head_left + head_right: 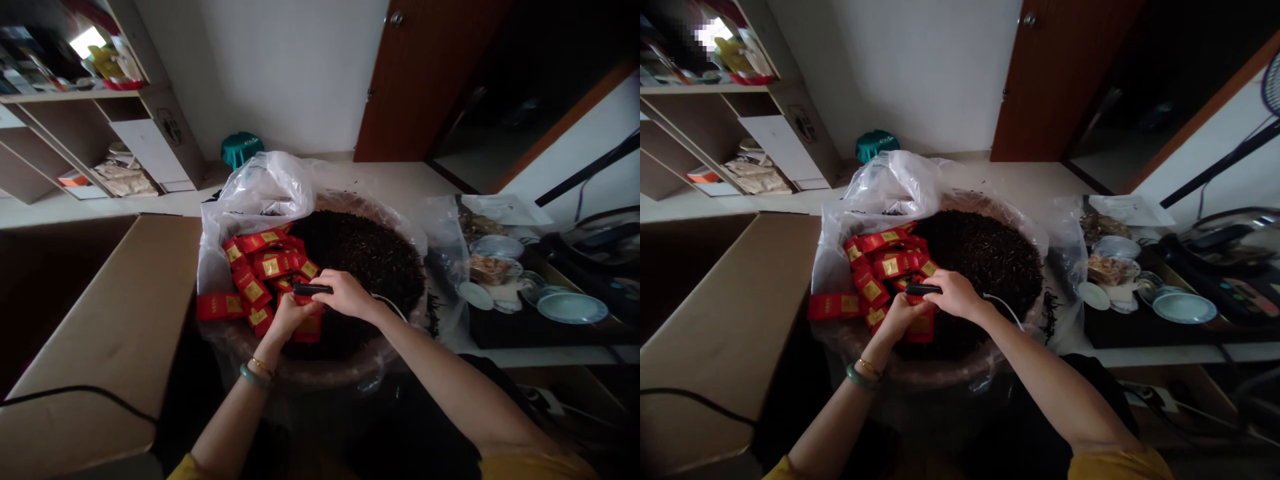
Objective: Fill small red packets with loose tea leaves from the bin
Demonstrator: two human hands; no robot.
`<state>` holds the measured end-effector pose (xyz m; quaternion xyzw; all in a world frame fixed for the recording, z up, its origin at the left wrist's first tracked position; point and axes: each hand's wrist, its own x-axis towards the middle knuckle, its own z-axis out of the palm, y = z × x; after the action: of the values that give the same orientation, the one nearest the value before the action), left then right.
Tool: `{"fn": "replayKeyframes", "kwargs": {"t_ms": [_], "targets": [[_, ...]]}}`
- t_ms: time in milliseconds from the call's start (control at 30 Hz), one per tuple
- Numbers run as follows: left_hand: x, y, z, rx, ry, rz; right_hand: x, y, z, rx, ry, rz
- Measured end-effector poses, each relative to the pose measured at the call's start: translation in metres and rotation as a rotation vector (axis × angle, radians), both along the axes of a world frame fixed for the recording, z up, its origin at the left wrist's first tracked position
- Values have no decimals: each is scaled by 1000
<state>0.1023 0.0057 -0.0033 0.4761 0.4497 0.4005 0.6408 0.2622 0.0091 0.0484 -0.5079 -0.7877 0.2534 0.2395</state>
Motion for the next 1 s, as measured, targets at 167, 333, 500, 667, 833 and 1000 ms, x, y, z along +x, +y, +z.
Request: {"fn": "replayKeyframes", "kwargs": {"t_ms": [167, 333, 500, 667, 833, 1000], "targets": [[-1, 2, -2, 6, -14, 60, 4, 5, 0, -94, 73, 20], [-3, 3, 1, -55, -57, 140, 27, 17, 7, -160, 130, -20], [-6, 6, -2, -33, -97, 266, 62, 24, 3, -367, -186, 127], [-6, 7, -4, -23, -74, 310, 64, 23, -15, -402, -407, 99], [0, 4, -1, -12, -69, 271, 31, 20, -11, -296, 43, -24], [3, 1, 6, -3, -38, 147, 2, 12, -11, -170, 294, -116]]}}
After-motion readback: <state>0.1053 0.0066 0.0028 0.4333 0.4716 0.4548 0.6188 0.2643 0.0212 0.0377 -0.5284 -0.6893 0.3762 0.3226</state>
